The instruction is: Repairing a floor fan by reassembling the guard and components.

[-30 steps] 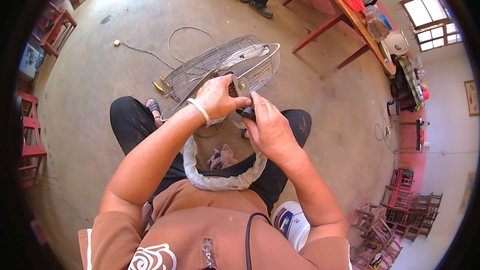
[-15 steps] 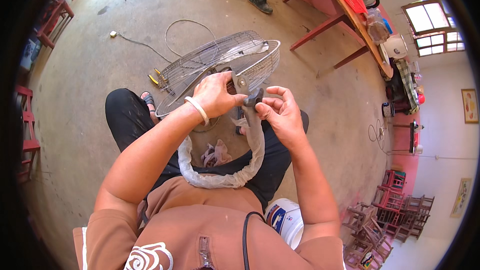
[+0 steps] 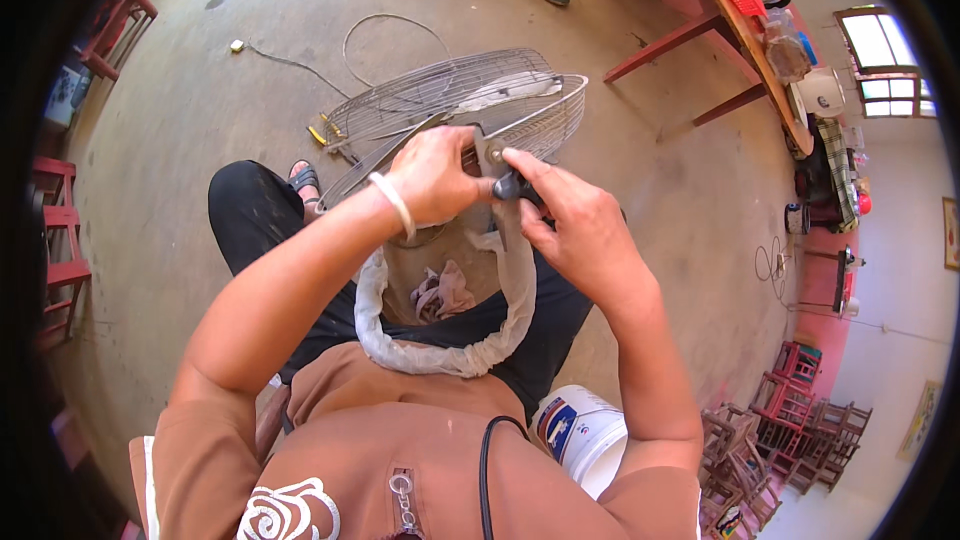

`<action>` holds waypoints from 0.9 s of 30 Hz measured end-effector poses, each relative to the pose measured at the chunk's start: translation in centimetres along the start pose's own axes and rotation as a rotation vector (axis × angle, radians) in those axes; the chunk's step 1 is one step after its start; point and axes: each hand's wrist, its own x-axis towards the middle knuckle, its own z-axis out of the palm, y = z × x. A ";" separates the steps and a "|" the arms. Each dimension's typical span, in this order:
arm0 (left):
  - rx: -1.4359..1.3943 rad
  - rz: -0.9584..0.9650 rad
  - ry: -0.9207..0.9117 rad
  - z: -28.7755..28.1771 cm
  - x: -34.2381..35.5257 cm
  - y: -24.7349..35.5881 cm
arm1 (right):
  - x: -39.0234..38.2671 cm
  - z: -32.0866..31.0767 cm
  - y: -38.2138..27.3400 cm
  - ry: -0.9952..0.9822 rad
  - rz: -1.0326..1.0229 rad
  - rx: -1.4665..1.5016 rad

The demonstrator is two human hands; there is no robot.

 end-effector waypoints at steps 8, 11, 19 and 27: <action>0.001 -0.083 -0.131 0.4 1.5 0.4 | -1.3 1.2 1.6 0.057 0.180 0.143; 0.037 -0.084 -0.108 0.2 1.0 0.4 | -1.9 1.5 1.7 0.045 0.186 0.188; 0.000 -0.047 -0.094 0.3 0.9 0.2 | -1.2 1.0 2.4 -0.063 0.255 0.345; 0.016 -0.032 -0.054 0.4 0.4 -0.1 | 0.5 -1.0 3.1 -0.205 0.425 0.689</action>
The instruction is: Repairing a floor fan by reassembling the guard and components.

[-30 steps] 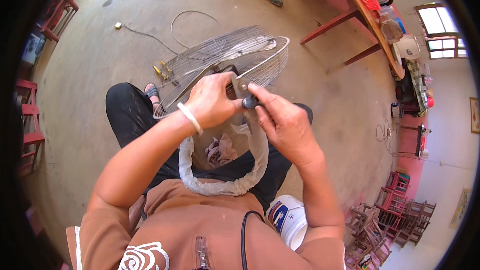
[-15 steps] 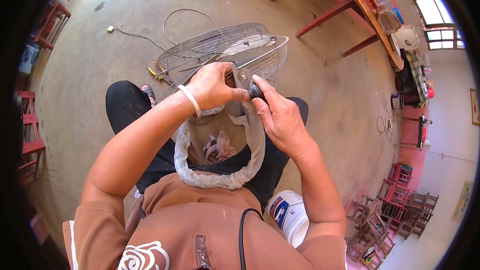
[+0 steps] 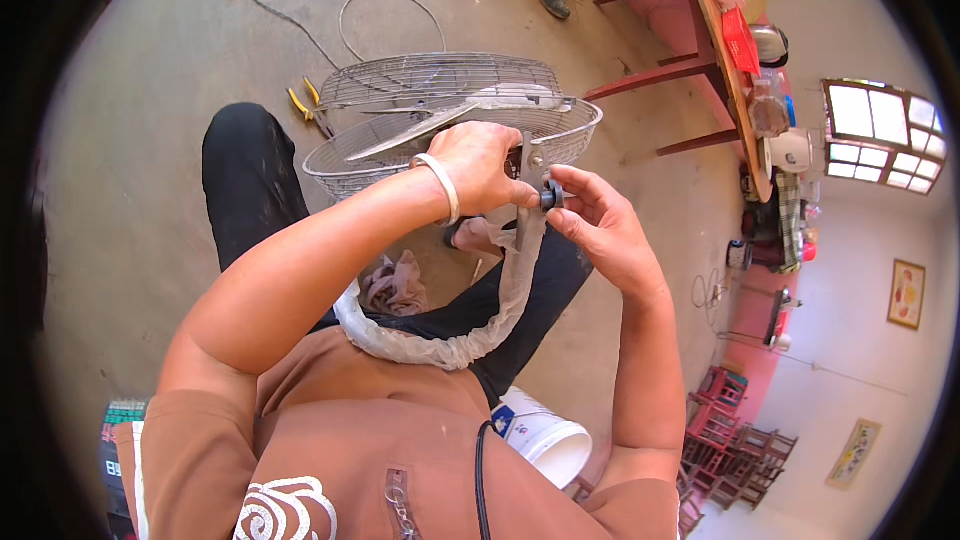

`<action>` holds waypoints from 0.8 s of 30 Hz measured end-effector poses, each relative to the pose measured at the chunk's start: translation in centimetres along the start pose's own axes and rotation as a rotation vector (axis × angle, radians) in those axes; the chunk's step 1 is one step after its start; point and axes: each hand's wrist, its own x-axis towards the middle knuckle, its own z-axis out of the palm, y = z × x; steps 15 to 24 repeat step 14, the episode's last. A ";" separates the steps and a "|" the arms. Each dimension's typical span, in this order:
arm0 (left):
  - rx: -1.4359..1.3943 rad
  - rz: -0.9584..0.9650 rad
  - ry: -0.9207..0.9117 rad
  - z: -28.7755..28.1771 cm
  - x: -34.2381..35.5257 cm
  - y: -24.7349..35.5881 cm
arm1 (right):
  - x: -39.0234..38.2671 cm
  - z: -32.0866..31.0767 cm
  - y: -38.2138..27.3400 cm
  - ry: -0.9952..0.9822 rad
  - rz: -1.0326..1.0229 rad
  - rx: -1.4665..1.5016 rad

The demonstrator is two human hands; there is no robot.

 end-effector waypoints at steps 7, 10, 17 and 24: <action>0.000 -0.004 -0.032 0.1 -0.2 0.0 | 0.5 1.6 -1.1 0.231 -0.170 -0.102; -0.005 0.002 -0.034 0.1 -0.3 -0.2 | 0.9 2.4 -1.4 0.292 -0.160 -0.305; 0.019 -0.009 -0.074 0.0 -0.2 0.0 | 1.2 2.4 -1.9 0.331 -0.285 -0.688; 0.019 -0.009 -0.074 0.0 -0.2 0.0 | 1.2 2.4 -1.9 0.331 -0.285 -0.688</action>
